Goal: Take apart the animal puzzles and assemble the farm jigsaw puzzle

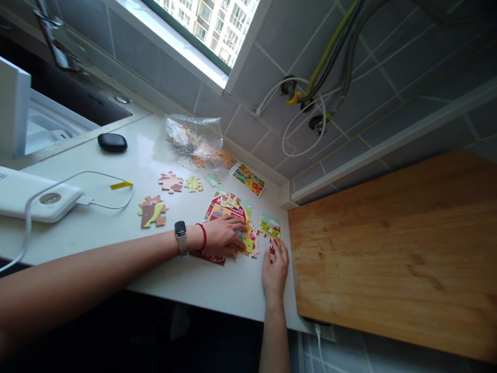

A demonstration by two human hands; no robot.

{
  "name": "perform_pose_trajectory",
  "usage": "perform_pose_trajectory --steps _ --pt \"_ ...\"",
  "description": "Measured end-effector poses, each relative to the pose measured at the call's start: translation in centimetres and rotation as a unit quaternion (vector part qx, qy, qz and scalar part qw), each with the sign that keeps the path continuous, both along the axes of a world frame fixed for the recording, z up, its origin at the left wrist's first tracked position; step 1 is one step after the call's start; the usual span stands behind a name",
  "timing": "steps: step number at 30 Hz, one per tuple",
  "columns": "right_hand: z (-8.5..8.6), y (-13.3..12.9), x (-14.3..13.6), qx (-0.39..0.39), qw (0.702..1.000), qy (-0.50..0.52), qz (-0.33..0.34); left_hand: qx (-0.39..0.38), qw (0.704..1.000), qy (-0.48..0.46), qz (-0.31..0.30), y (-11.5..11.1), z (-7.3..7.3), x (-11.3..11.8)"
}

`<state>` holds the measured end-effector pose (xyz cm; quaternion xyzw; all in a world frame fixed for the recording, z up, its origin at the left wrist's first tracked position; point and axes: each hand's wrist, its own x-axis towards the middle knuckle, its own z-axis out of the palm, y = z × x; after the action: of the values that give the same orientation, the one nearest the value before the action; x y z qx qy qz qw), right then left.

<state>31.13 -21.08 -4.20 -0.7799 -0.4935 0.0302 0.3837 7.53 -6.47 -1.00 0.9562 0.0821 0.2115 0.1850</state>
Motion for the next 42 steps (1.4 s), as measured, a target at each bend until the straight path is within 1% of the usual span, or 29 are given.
perform_pose_trajectory --steps 4,7,10,14,16,18,20,23,24,26,29,33,37,42 --pt "0.0 0.1 0.2 -0.006 1.0 0.004 0.005 0.006 1.0 0.013 0.0 0.0 0.2 -0.1" --pt "-0.2 0.2 0.4 -0.01 1.0 -0.012 0.011 0.007 1.0 0.025 -0.003 0.0 0.3 -0.1" --pt "-0.4 0.2 0.4 -0.004 1.0 -0.026 0.012 0.013 1.0 0.017 0.0 0.0 0.3 0.0" --pt "-0.2 0.3 0.4 0.033 0.999 0.008 -0.006 -0.004 1.0 -0.02 0.01 0.3 0.5 0.1" --pt "0.1 0.3 0.4 0.063 0.998 0.022 -0.018 -0.018 0.999 -0.024 0.028 0.7 1.0 0.0" --pt "0.5 0.4 0.4 0.083 0.996 0.014 -0.026 -0.02 0.997 -0.016 0.077 1.2 1.4 -0.2" --pt "0.7 0.5 0.3 0.089 0.996 0.018 -0.024 -0.018 0.986 -0.01 0.164 1.9 1.7 -0.6" --pt "0.7 0.5 0.0 0.092 0.993 0.073 -0.013 -0.028 0.948 -0.006 0.317 3.3 1.7 -1.2" --pt "0.7 0.5 -0.1 0.093 0.992 0.09 -0.011 -0.036 0.934 -0.001 0.354 3.8 1.6 -1.5" --pt "0.7 0.5 -0.3 0.095 0.989 0.111 -0.011 -0.056 0.917 0.021 0.394 4.7 1.4 -1.9" --pt "0.7 0.5 -0.4 0.093 0.989 0.119 -0.01 -0.076 0.919 0.051 0.384 5.4 1.2 -2.3" --pt "0.7 0.4 -0.3 0.091 0.989 0.115 -0.006 -0.071 0.928 0.06 0.362 5.4 1.2 -2.4" --pt "0.3 0.3 -0.1 0.093 0.991 0.097 -0.017 -0.065 0.936 0.042 0.343 5.7 1.2 -2.4" --pt "0.2 0.2 0.0 0.081 0.993 0.086 -0.017 -0.081 0.949 0.015 0.304 6.7 1.1 -2.7"
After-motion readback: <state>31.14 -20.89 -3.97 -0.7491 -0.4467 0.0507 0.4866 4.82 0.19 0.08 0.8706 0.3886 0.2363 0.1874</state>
